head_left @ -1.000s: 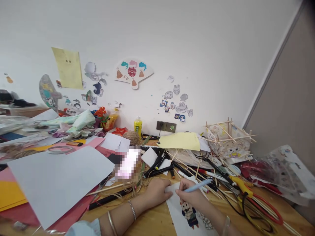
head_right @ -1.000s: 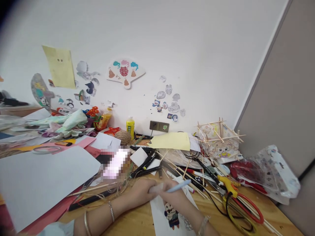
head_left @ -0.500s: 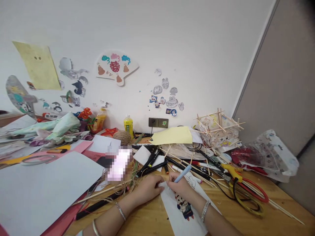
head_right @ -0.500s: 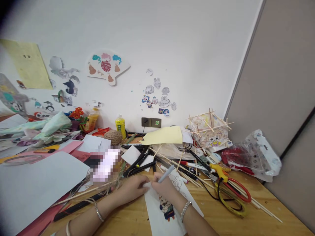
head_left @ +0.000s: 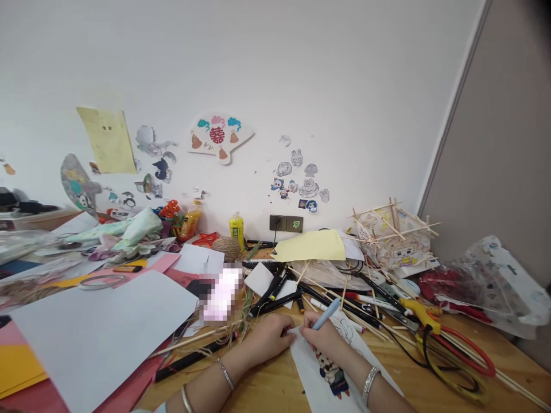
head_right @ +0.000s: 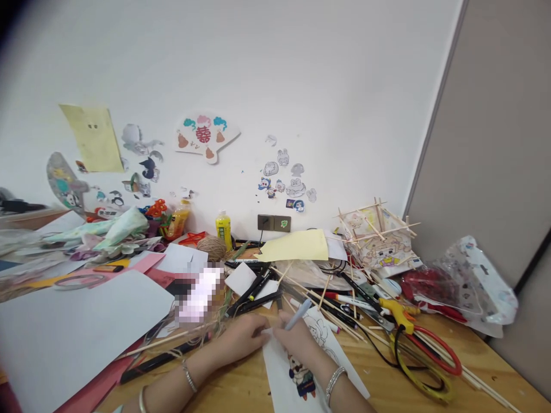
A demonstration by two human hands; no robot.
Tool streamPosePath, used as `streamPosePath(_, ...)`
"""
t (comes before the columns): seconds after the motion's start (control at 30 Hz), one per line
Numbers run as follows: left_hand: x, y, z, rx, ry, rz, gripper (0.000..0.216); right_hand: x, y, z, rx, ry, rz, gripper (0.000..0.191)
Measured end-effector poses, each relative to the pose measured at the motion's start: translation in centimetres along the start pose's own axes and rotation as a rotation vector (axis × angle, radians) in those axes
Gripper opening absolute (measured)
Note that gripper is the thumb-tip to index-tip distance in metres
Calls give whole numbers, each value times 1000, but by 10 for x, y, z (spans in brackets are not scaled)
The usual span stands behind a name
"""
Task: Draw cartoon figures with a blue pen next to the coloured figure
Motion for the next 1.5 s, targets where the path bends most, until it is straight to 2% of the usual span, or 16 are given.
streamPosePath(0.2,-2,-3,2,40,23,19,13,6,-13,-4,24,-15,26,20)
streamPosePath(0.7,-4,-1,1,59,6,-15,12,4,-9,-3,6,9,43,18)
streamPosePath(1.0,-4,-2,4,175,-26,65,16,1,-6,-1,-30,4,52,17)
streamPosePath(1.2,-1,5,3,226,-51,134,20,0,-5,-1,-45,0,6,17)
streamPosePath(1.5,0,5,3,215,-63,120,21,-1,-7,1,-25,16,23,17)
Point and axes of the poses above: each hand's wrist, its own x-axis towards the middle knuckle, its own z-axis out of the back of the hand, y = z × x, the point moved 1 cm from there along x, towards the middle knuckle, and after that the axes turned 4 degrees about -x, right-handed, at the moved point
